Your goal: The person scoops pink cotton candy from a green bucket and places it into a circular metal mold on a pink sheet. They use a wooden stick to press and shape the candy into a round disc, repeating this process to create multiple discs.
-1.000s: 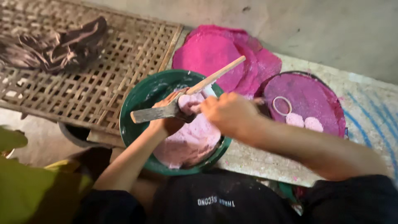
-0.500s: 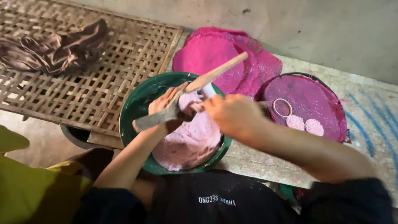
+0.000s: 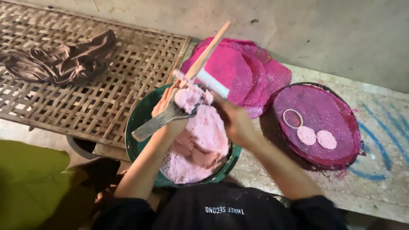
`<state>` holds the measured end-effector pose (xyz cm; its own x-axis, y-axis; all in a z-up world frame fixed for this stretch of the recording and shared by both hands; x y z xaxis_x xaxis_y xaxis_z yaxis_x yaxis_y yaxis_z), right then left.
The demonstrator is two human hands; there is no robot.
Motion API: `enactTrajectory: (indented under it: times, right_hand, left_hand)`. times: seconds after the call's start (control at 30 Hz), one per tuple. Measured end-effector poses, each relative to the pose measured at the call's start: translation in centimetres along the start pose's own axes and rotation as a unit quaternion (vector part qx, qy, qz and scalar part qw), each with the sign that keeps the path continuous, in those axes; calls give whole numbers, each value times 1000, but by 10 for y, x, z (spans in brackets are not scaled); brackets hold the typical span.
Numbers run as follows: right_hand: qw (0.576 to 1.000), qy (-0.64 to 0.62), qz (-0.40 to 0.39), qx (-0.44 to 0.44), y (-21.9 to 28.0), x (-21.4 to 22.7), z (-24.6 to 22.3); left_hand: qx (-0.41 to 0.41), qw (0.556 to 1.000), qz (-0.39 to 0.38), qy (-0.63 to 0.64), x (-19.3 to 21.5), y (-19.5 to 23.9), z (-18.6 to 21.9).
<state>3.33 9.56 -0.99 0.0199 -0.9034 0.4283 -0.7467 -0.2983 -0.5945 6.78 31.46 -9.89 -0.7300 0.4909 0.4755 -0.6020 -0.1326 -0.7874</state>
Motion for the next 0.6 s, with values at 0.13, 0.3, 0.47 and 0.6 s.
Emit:
enactTrajectory:
  times: [0.13, 0.3, 0.47, 0.6]
  right_hand:
    - [994, 26, -1, -105, 49, -42, 51]
    - [993, 43, -49, -101, 65, -18, 87]
    - [963, -36, 0, -267, 45, -22, 113]
    - [989, 47, 13, -138, 54, -42, 102]
  left_hand:
    - [-58, 997, 35, -34, -14, -12, -20]
    - [28, 995, -93, -38, -20, -21, -33]
    - [-70, 988, -53, -123, -25, -26, 5]
    - [159, 977, -106, -100, -35, -32, -9]
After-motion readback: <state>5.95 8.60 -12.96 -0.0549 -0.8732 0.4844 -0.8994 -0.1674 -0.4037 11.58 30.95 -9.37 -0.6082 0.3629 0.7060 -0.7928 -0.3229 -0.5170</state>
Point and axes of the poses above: each hand's wrist, its own y-axis away from the middle knuckle, its own x-axis out of the back of the hand, z = x × y, the point moved 2 cm from there along -y, towards the middle knuckle, and after that the axes turned 10 degrees about z, right-handed, at the moved point
